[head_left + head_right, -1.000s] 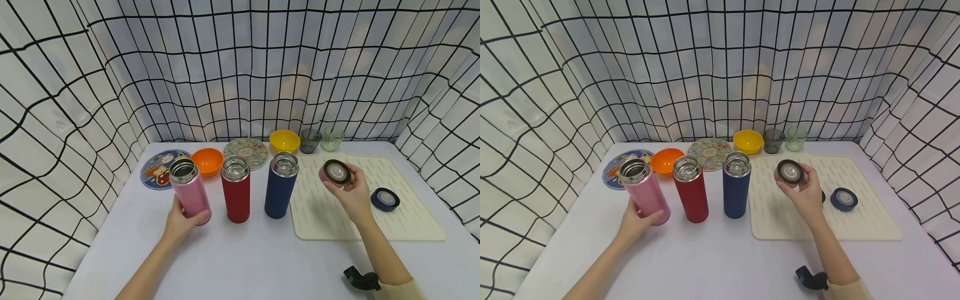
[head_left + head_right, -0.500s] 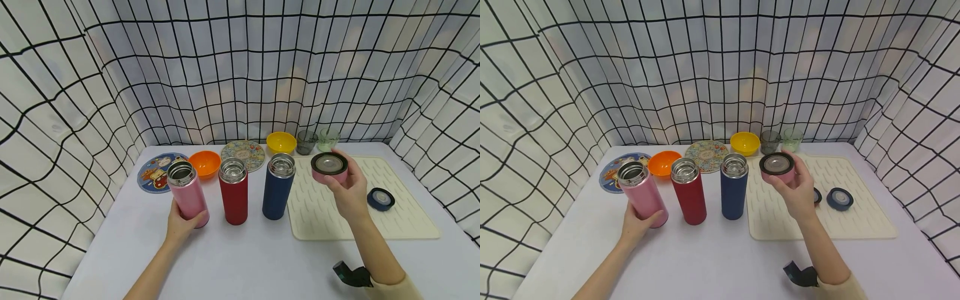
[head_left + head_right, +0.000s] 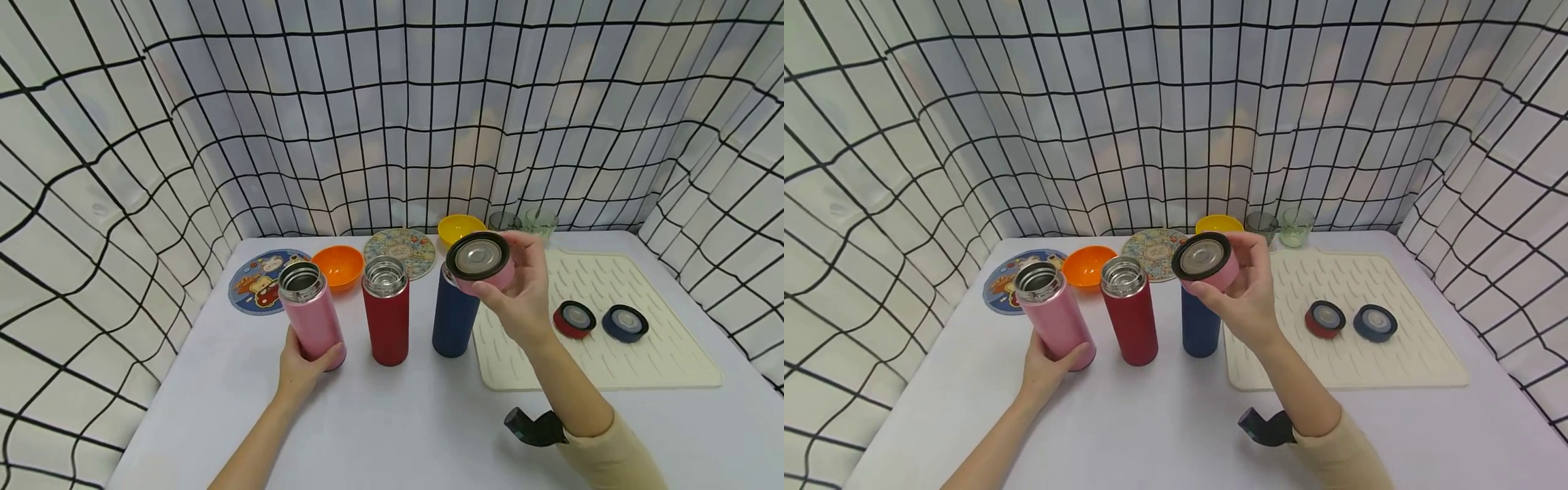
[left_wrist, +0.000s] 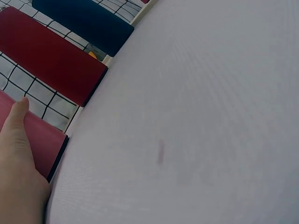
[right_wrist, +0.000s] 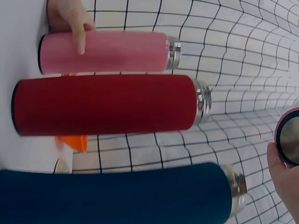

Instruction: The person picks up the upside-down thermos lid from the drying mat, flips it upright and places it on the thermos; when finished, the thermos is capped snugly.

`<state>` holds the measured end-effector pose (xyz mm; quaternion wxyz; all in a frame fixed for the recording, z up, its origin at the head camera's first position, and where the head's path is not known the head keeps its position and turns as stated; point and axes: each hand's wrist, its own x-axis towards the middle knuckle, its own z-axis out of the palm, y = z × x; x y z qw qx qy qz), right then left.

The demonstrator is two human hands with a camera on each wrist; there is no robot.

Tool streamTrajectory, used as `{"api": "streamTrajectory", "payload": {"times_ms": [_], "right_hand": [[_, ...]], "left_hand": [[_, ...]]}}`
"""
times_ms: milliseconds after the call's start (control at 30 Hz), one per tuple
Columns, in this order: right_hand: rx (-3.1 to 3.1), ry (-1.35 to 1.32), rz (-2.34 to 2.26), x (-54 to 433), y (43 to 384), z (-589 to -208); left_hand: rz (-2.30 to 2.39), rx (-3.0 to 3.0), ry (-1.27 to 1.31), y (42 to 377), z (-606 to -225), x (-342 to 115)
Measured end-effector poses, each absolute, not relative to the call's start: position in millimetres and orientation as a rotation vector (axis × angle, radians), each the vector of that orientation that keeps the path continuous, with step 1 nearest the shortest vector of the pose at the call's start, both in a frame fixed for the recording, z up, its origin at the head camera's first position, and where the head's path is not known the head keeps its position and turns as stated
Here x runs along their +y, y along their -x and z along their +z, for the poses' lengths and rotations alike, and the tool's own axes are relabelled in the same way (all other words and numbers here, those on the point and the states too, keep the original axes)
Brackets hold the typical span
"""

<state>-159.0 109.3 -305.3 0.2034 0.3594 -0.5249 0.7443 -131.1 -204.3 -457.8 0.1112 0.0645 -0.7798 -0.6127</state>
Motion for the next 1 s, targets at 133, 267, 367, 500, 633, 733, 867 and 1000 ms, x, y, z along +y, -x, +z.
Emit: {"api": "streamTrajectory", "payload": {"times_ms": [133, 267, 367, 500, 633, 733, 867, 1000], "right_hand": [[-1.485, -1.063, 2.046, 91, 158, -299], [-1.521, -1.165, 2.046, 72, 156, -295], [-1.589, -1.217, 2.019, 57, 154, -292], [-1.683, -1.285, 1.914, 38, 149, -289], [-1.752, -1.341, 1.785, 20, 144, -285], [-1.812, -1.349, 1.636, 6, 142, -284], [-1.843, -1.343, 1.445, -12, 143, -281], [-1.837, -1.363, 1.355, -29, 148, -282]], "left_hand": [[-1.782, -2.307, -0.181, 125, -445, -200], [-1.804, -2.298, -0.176, 126, -446, -203], [-1.819, -2.296, -0.166, 131, -455, -208], [-1.788, -2.301, -0.134, 136, -467, -213], [-1.761, -2.291, -0.098, 137, -472, -213], [-1.752, -2.280, -0.076, 136, -472, -213], [-1.737, -2.275, -0.058, 136, -472, -212], [-1.721, -2.275, -0.050, 134, -472, -212]]}}
